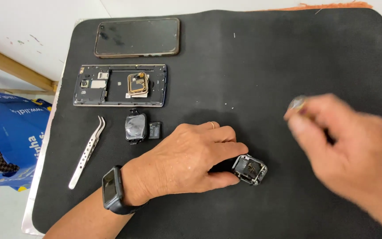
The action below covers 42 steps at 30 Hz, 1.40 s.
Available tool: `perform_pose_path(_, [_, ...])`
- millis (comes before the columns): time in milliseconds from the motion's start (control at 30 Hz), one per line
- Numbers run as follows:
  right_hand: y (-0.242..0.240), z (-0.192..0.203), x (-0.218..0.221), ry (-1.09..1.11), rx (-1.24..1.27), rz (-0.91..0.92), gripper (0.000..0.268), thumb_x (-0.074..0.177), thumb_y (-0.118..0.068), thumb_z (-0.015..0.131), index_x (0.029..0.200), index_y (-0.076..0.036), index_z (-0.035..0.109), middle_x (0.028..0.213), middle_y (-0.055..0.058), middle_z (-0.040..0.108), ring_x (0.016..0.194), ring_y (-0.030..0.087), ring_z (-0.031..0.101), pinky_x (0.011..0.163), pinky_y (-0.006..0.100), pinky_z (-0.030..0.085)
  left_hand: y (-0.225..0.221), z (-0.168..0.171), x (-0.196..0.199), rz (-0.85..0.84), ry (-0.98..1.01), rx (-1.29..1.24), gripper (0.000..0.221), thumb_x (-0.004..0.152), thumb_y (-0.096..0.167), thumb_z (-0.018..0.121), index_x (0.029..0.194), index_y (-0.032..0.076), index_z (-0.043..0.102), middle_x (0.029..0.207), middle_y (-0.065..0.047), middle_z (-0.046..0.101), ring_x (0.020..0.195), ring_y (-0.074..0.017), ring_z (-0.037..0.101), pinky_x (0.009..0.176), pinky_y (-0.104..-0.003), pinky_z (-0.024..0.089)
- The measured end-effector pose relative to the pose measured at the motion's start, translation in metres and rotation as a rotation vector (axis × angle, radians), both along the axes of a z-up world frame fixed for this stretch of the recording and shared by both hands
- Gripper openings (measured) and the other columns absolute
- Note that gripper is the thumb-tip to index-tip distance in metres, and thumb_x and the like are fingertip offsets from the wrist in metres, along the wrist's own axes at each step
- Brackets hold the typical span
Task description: Disassembling and inspecting the internal components of a smartwatch using precision tools.
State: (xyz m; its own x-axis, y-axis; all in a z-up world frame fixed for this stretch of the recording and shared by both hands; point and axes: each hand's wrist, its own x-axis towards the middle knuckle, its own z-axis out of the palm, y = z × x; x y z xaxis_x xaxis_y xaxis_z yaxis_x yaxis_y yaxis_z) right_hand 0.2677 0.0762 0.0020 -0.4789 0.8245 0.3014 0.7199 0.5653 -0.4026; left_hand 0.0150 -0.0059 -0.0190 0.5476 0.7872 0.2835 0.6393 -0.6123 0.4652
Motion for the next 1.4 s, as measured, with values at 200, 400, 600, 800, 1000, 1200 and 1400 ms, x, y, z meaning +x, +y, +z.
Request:
perform_pose_path(200, [-0.007,0.009,-0.019,-0.252,-0.938,-0.249,0.027,0.089,-0.031,0.083,0.077,-0.015,0.101,0.06,0.001,0.034,0.057,0.015,0.036,0.057,0.03,0.031,0.001,0.0,0.001,0.019,-0.018,-0.005,0.032,0.089,0.03,0.075,0.114,0.012,0.068,0.092,-0.003,0.056,0.072,-0.0246,0.056,0.051,-0.041,0.044])
perform_pose_path(400, [-0.005,0.009,-0.016,-0.159,-1.046,-0.157,0.063,0.097,-0.028,0.084,0.052,0.001,0.05,0.048,0.01,0.05,0.048,0.02,0.036,0.05,0.034,0.031,0.001,0.004,0.002,0.034,-0.021,-0.08,0.036,0.087,0.033,0.08,0.115,0.013,0.068,0.09,0.0,0.057,0.073,-0.0235,0.057,0.058,-0.04,0.046])
perform_pose_path(600, [-0.015,0.021,-0.027,-0.185,-1.066,-0.312,0.033,0.081,-0.013,0.079,0.057,0.003,0.095,0.058,0.004,0.069,0.054,0.017,0.043,0.057,0.028,0.031,-0.009,0.008,0.02,0.203,-0.093,-0.174,0.026,0.09,0.034,0.066,0.105,0.014,0.075,0.084,-0.002,0.063,0.076,-0.0282,0.067,0.064,-0.044,0.052])
perform_pose_path(800, [-0.018,0.028,-0.035,-0.149,-1.099,-0.398,0.03,0.086,-0.018,0.085,0.071,0.001,0.101,0.06,0.005,0.068,0.06,0.015,0.049,0.062,0.027,0.036,-0.018,-0.004,0.04,0.414,-0.068,-0.034,0.02,0.082,0.031,0.075,0.078,0.012,0.07,0.069,0.0,0.054,0.054,-0.0256,0.054,0.048,-0.042,0.045])
perform_pose_path(1000, [-0.018,0.038,-0.046,-0.186,-1.147,-0.458,0.025,0.088,-0.015,0.08,0.084,-0.001,0.101,0.063,0.01,0.078,0.056,0.019,0.052,0.055,0.033,0.05,-0.027,-0.009,0.049,0.48,-0.056,-0.042,0.026,0.088,0.024,0.07,0.071,0.012,0.054,0.061,-0.002,0.051,0.048,-0.0287,0.052,0.041,-0.044,0.039])
perform_pose_path(1200, [-0.018,0.04,-0.049,-0.173,-1.164,-0.463,0.023,0.088,-0.013,0.079,0.083,0.001,0.097,0.074,0.009,0.09,0.062,0.021,0.061,0.059,0.034,0.052,-0.031,-0.007,0.053,0.497,-0.067,-0.083,0.027,0.09,0.02,0.066,0.071,0.012,0.05,0.059,-0.002,0.05,0.047,-0.0274,0.05,0.04,-0.044,0.039])
perform_pose_path(1400, [-0.017,0.038,-0.045,-0.212,-1.144,-0.429,0.029,0.09,-0.017,0.077,0.075,0.0,0.095,0.075,0.005,0.093,0.06,0.019,0.06,0.058,0.031,0.054,-0.027,-0.005,0.048,0.498,-0.056,-0.097,0.021,0.089,0.02,0.068,0.078,0.013,0.051,0.065,-0.002,0.052,0.052,-0.0275,0.054,0.043,-0.045,0.043])
